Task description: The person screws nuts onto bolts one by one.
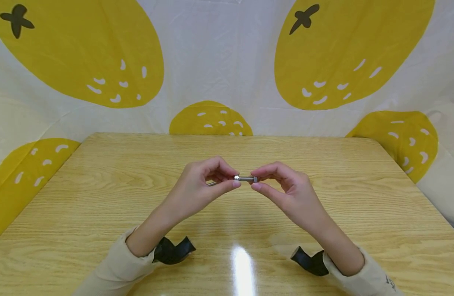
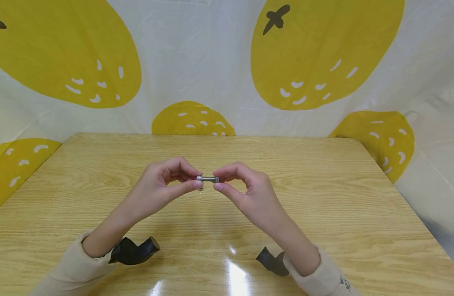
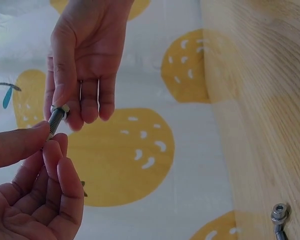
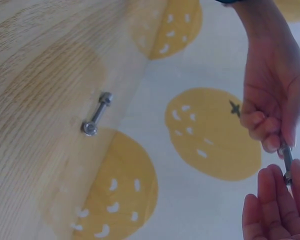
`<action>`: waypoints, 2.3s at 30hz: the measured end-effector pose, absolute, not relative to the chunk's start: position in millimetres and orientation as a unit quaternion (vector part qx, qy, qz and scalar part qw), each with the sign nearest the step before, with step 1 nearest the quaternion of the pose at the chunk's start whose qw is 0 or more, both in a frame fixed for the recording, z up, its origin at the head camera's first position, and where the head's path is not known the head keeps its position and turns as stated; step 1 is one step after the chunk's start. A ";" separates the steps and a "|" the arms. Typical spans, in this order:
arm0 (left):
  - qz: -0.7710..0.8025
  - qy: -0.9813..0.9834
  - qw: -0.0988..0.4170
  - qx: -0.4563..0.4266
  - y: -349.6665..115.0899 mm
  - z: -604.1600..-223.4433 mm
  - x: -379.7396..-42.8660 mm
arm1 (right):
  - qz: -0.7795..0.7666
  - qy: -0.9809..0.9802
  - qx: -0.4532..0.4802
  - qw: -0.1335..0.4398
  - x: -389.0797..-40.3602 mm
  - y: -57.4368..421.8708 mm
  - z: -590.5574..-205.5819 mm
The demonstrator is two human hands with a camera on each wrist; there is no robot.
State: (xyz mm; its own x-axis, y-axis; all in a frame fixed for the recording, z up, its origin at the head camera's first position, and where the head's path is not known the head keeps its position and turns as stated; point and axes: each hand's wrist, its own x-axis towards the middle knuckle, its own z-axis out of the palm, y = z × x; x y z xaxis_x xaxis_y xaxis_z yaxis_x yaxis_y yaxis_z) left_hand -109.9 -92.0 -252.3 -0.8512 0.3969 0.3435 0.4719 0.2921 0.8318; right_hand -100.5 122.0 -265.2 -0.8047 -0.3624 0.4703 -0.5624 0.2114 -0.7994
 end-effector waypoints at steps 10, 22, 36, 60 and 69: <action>-0.538 -0.800 0.029 -0.264 -91.5 -251.6 -108.5 | 0.522 -0.771 0.331 0.154 -101.1 120.7 -265.8; -0.538 -0.797 0.037 -0.272 -90.3 -252.7 -107.8 | 0.545 -0.760 0.329 0.129 -100.0 120.8 -264.5; -0.538 -0.796 0.050 -0.274 -90.6 -248.5 -103.7 | 0.537 -0.759 0.340 0.140 -99.9 121.0 -263.6; -0.541 -0.787 0.056 -0.291 -89.3 -247.5 -101.6 | 0.540 -0.774 0.311 0.115 -98.6 121.2 -264.2; -0.542 -0.786 0.058 -0.291 -88.7 -248.0 -102.2 | 0.597 -0.741 0.296 0.084 -98.8 120.1 -265.0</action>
State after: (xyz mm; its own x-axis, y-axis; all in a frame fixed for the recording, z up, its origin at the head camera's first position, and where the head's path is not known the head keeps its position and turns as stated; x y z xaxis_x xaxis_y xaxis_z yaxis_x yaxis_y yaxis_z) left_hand -102.2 -88.7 -248.0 -0.8236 0.3945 0.4075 0.5212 0.2430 0.8181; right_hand -98.8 120.1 -265.0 -0.8103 -0.3391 0.4780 -0.5393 0.1120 -0.8347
